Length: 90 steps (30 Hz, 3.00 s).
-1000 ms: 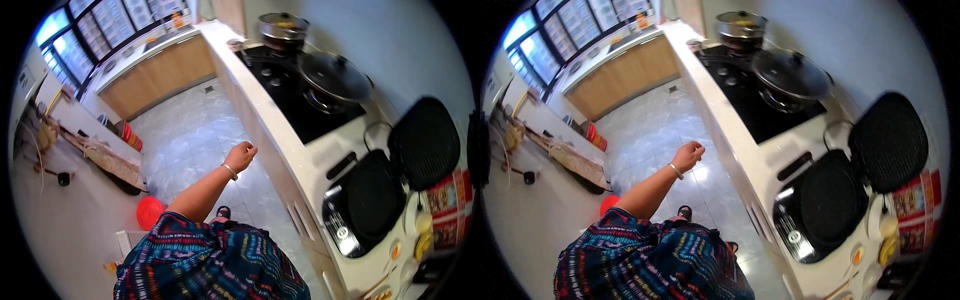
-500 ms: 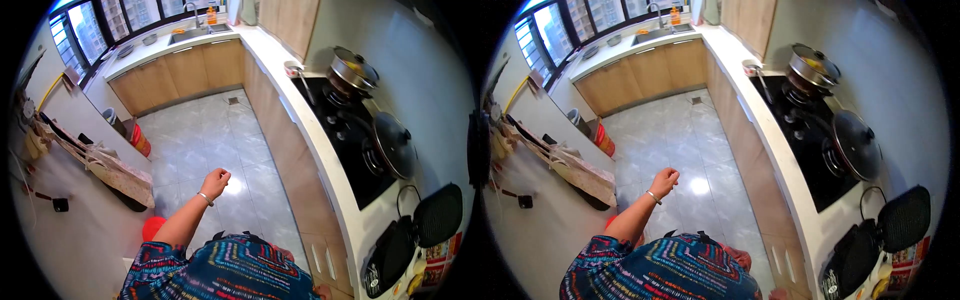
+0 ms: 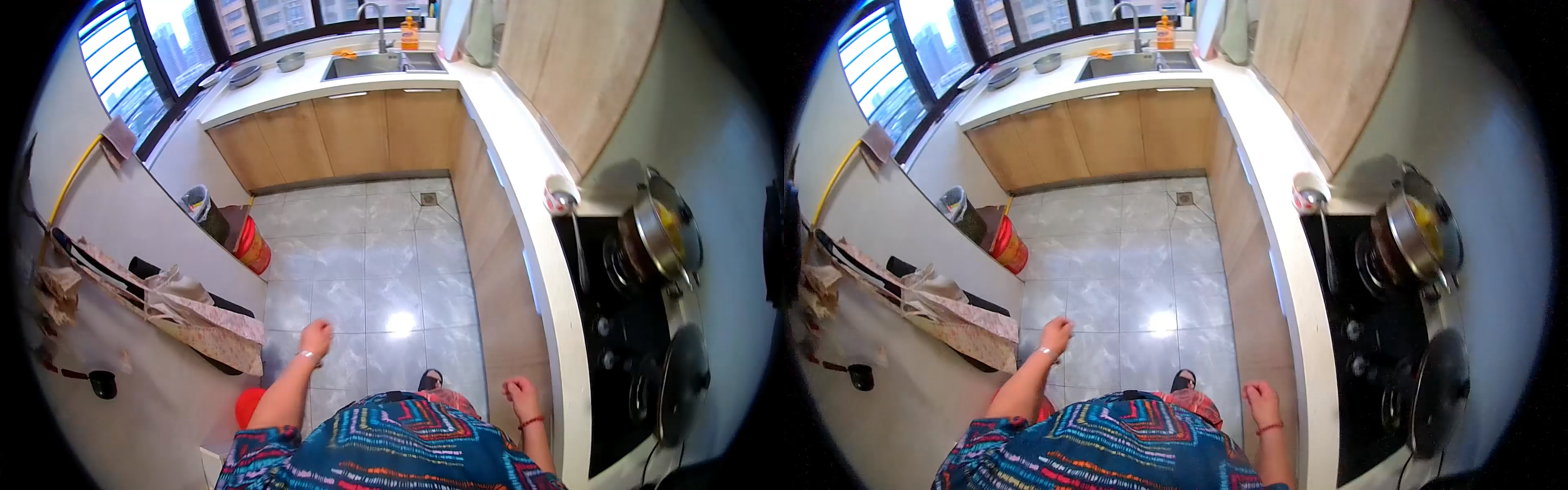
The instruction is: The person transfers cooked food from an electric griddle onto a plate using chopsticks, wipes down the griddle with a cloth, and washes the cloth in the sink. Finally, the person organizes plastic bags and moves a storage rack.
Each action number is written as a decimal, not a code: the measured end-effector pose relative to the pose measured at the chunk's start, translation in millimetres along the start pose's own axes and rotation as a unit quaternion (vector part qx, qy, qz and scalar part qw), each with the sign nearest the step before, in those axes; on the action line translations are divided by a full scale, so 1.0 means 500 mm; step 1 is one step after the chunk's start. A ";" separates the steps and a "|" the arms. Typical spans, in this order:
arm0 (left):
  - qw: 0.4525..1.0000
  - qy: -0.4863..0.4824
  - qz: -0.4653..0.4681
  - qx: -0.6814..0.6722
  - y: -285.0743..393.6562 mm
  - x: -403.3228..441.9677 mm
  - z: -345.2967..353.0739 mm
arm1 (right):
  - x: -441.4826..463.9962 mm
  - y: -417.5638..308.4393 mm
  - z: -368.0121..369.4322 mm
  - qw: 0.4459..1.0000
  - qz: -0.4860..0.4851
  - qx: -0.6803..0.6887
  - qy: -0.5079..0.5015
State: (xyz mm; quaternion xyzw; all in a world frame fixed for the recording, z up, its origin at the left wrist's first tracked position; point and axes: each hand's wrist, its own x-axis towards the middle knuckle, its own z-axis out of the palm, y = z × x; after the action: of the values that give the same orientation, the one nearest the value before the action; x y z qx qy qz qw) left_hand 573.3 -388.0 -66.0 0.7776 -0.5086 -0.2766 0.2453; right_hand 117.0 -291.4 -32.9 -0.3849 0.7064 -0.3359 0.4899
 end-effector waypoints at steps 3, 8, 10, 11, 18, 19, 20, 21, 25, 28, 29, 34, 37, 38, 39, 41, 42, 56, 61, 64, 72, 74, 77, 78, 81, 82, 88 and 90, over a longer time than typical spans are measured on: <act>0.990 0.110 -0.079 0.035 -0.147 0.010 -0.088 | 0.175 -0.155 0.065 0.991 -0.080 0.022 -0.103; 0.945 0.207 -0.248 -0.053 -0.267 -0.034 -0.155 | 0.392 -0.402 0.215 0.972 -0.130 -0.002 -0.195; 0.931 0.223 -0.278 -0.082 -0.324 0.026 -0.151 | 0.465 -0.481 0.285 0.963 -0.161 0.009 -0.217; 0.922 0.194 -0.328 -0.069 -0.338 0.060 -0.158 | 0.501 -0.503 0.317 0.963 -0.159 0.010 -0.216; 0.975 0.126 -0.181 -0.023 -0.239 0.586 -0.234 | 0.686 -0.625 0.496 0.971 -0.133 0.031 -0.199; 0.984 0.134 -0.116 -0.015 -0.093 0.652 -0.279 | 0.706 -0.649 0.509 0.973 -0.130 0.045 -0.186; 0.990 0.129 -0.060 -0.005 -0.071 0.739 -0.284 | 0.722 -0.664 0.518 0.975 -0.125 0.060 -0.172; 0.992 0.121 -0.019 0.005 -0.017 0.811 -0.297 | 0.741 -0.686 0.524 0.976 -0.120 0.061 -0.168; 0.991 0.109 0.074 0.019 0.193 1.058 -0.291 | 0.836 -0.787 0.517 0.975 -0.122 0.110 -0.148; 0.988 0.107 0.114 0.017 0.333 1.208 -0.268 | 0.997 -0.833 0.541 0.983 -0.097 0.128 -0.089; 0.984 0.107 0.143 0.020 0.370 1.235 -0.276 | 1.038 -0.860 0.548 0.982 -0.098 0.130 -0.094; 0.975 0.163 0.145 0.040 0.407 1.410 -0.306 | 1.257 -1.022 0.614 0.973 -0.131 0.118 -0.147; 0.974 0.181 0.123 0.060 0.452 1.515 -0.340 | 1.334 -1.106 0.641 0.964 -0.184 0.092 -0.168; 0.972 0.185 0.125 0.071 0.469 1.553 -0.351 | 1.358 -1.124 0.642 0.954 -0.228 0.076 -0.178; 0.970 0.188 0.127 0.083 0.479 1.592 -0.357 | 1.375 -1.134 0.638 0.956 -0.223 0.070 -0.177; 0.965 0.196 0.154 0.083 0.495 1.684 -0.365 | 1.394 -1.145 0.639 0.959 -0.214 0.112 -0.146; 0.964 0.193 0.163 0.086 0.508 1.730 -0.370 | 1.401 -1.136 0.631 0.971 -0.199 0.084 -0.100; 0.906 0.156 0.347 0.185 0.750 2.506 -0.300 | 1.250 -0.839 0.785 0.917 0.206 0.149 0.307; 0.867 0.007 0.431 0.248 0.740 2.733 -0.235 | 1.034 -0.714 0.949 0.872 0.218 -0.426 0.100; 0.846 -0.037 0.332 0.415 0.749 2.716 -0.252 | 1.003 -0.825 0.994 0.827 0.358 -0.430 -0.052; 0.975 -0.100 0.160 0.117 0.805 2.653 -0.223 | 1.013 -0.804 1.074 0.856 0.381 -0.059 0.345; 0.947 -0.147 0.280 -0.062 0.854 2.523 -0.158 | 1.019 -0.788 1.066 0.847 0.341 0.012 0.407; 0.861 -0.315 0.370 -0.147 0.914 2.309 -0.063 | 1.005 -0.817 1.012 0.848 0.278 0.081 0.444; 0.825 -0.378 0.391 -0.154 0.926 2.225 -0.032 | 0.997 -0.809 0.998 0.852 0.223 0.067 0.468; 0.689 -0.532 0.482 -0.102 0.934 1.912 0.024 | 0.936 -0.839 0.917 0.841 0.098 0.138 0.514; 0.640 -0.544 0.539 -0.061 0.935 1.763 0.025 | 0.913 -0.849 0.894 0.833 0.029 0.177 0.523; 0.183 -0.580 0.794 0.011 0.900 1.112 -0.012 | 0.653 -0.967 0.777 0.827 -0.096 -0.014 0.554; 0.140 -0.608 0.781 0.006 0.879 0.996 -0.017 | 0.610 -0.926 0.778 0.828 -0.105 -0.014 0.551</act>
State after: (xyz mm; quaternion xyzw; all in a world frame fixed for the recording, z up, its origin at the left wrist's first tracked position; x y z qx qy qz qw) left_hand 455.4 -1007.7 141.6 -0.4552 -0.8296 -0.3169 -0.0638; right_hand 518.1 -816.9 114.6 -0.2150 0.8187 -0.5319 -0.0241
